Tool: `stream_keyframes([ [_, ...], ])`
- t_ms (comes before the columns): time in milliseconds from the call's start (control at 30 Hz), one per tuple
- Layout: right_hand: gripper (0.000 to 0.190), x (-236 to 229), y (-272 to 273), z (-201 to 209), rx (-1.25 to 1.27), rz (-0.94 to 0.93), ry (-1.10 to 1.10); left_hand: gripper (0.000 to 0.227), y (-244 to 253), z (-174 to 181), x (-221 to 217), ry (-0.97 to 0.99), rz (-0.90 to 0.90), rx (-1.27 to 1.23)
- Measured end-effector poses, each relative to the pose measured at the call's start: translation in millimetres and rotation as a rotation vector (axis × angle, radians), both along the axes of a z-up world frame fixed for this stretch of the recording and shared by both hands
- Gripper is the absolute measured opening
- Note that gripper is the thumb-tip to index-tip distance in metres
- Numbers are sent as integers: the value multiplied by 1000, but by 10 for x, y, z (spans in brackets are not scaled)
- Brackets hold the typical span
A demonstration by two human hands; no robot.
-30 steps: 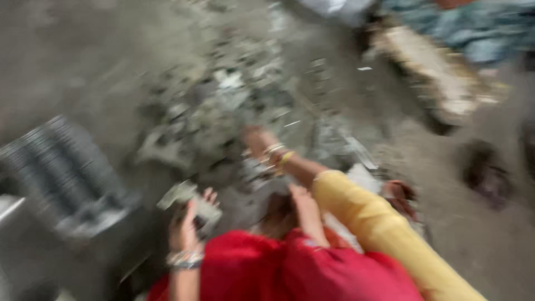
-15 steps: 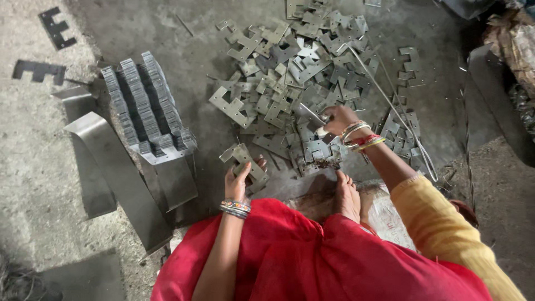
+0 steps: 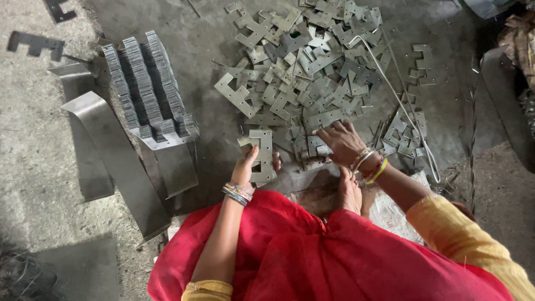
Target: The person sits on the floor and sorts small metal brackets from a large pile, picking them up one by one and stacking them into neat piles. The person occasionally uses a thin metal rod to move parts around.
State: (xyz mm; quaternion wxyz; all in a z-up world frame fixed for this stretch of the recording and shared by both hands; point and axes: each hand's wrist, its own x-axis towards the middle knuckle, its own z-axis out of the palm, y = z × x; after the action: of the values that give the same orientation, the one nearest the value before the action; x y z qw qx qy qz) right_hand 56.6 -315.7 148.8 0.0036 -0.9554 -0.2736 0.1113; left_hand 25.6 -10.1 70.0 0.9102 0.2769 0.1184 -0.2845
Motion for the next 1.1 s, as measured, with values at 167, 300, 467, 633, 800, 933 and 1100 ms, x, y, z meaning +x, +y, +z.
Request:
stream_keyframes([
  [167,59,158,-140,-140,-32,-58,89,41,-12,-102,-51,-103,29,76],
  [300,58,35,-118,-196,-49,-13,135,43,-18,-141,-112,7,37,58],
  [467,50,-329,3,-321,19,77,-9,66,11,-42,-84,114,40,-89],
  [633,54,-333,-4,-209,85,196,-211,67,-19,39,-97,98,70,-95],
  [800,39,-11,104,-20,126,-406,170,66,-51,-48,-163,24,36,-26],
  [933,43,150,88,-1,504,-491,299,72,-109,-104,-164,60,26,-47],
  [1100,63,-29,-65,-137,24,-286,14,77,-69,-52,-132,76,53,14],
])
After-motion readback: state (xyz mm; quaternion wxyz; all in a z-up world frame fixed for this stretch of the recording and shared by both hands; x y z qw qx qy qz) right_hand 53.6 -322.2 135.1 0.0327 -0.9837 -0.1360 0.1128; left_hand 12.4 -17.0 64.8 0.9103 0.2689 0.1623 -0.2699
